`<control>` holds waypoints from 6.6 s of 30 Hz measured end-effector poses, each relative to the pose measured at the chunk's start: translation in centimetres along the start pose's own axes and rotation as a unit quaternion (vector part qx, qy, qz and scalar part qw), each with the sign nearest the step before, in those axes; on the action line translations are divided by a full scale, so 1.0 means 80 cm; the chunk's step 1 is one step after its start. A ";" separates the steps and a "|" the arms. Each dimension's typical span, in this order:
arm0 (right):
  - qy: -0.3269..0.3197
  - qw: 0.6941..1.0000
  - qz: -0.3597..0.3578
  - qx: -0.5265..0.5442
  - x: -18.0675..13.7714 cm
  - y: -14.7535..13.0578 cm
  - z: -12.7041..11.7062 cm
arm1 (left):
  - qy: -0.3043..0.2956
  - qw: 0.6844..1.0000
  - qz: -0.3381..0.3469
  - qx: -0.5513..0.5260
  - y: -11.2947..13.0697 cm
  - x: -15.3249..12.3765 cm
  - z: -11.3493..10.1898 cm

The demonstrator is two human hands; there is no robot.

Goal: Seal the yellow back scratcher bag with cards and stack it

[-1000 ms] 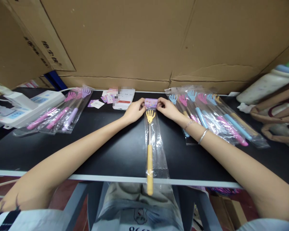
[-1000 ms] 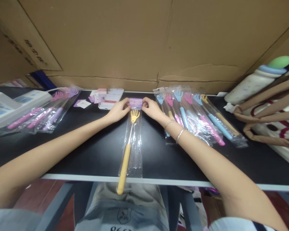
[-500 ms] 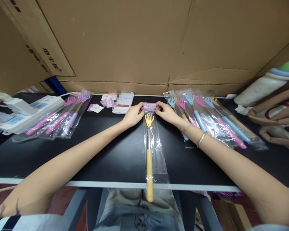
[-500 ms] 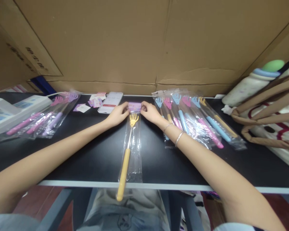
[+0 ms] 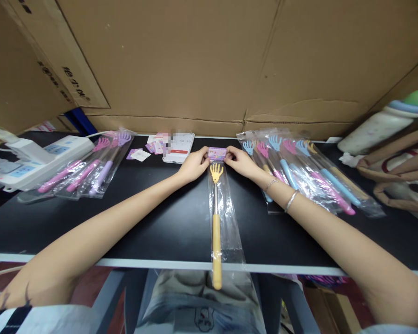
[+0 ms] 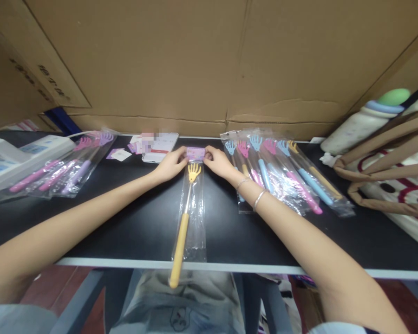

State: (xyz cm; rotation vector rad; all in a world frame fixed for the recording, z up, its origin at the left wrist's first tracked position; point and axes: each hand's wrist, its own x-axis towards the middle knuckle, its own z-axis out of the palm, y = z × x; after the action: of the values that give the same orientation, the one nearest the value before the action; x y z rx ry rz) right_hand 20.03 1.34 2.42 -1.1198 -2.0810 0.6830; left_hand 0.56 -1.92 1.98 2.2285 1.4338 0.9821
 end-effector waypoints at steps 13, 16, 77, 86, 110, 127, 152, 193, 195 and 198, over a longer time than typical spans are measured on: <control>-0.008 1.000 0.003 -0.017 0.001 -0.003 0.001 | -0.005 1.000 -0.005 0.002 0.003 -0.001 -0.001; -0.008 1.000 0.004 -0.015 0.001 -0.003 0.001 | -0.008 1.000 -0.004 0.007 0.002 -0.001 -0.001; -0.009 1.000 -0.008 0.007 0.000 0.002 0.002 | -0.012 1.000 -0.013 0.012 -0.003 0.000 0.000; -0.017 1.000 -0.011 -0.007 0.002 0.002 0.002 | -0.011 1.000 -0.015 0.016 -0.001 -0.001 0.000; -0.001 0.999 -0.003 0.035 -0.001 0.006 0.006 | 0.011 0.996 0.018 -0.083 -0.015 -0.001 0.005; 0.028 0.996 0.015 0.081 -0.001 0.000 0.003 | -0.051 0.913 0.311 0.258 0.019 -0.014 -0.021; 0.051 0.997 0.005 0.049 -0.006 -0.004 0.004 | -0.154 0.843 0.455 0.243 0.042 -0.067 -0.085; 0.106 0.991 -0.007 0.086 -0.010 -0.014 0.001 | 0.066 0.874 0.119 0.467 -0.119 -0.139 -0.286; 0.105 0.991 -0.003 0.086 -0.011 -0.015 0.001 | 0.059 0.890 0.052 0.449 -0.141 -0.148 -0.296; 0.103 0.991 0.008 0.085 -0.011 -0.015 0.001 | 0.036 0.921 -0.020 0.387 -0.162 -0.152 -0.305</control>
State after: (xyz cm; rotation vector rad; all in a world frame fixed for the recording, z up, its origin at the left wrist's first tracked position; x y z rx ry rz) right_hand 19.74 0.01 2.98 -1.0649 -1.8072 0.7064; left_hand -28.24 -9.29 7.20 2.6666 2.1737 0.5189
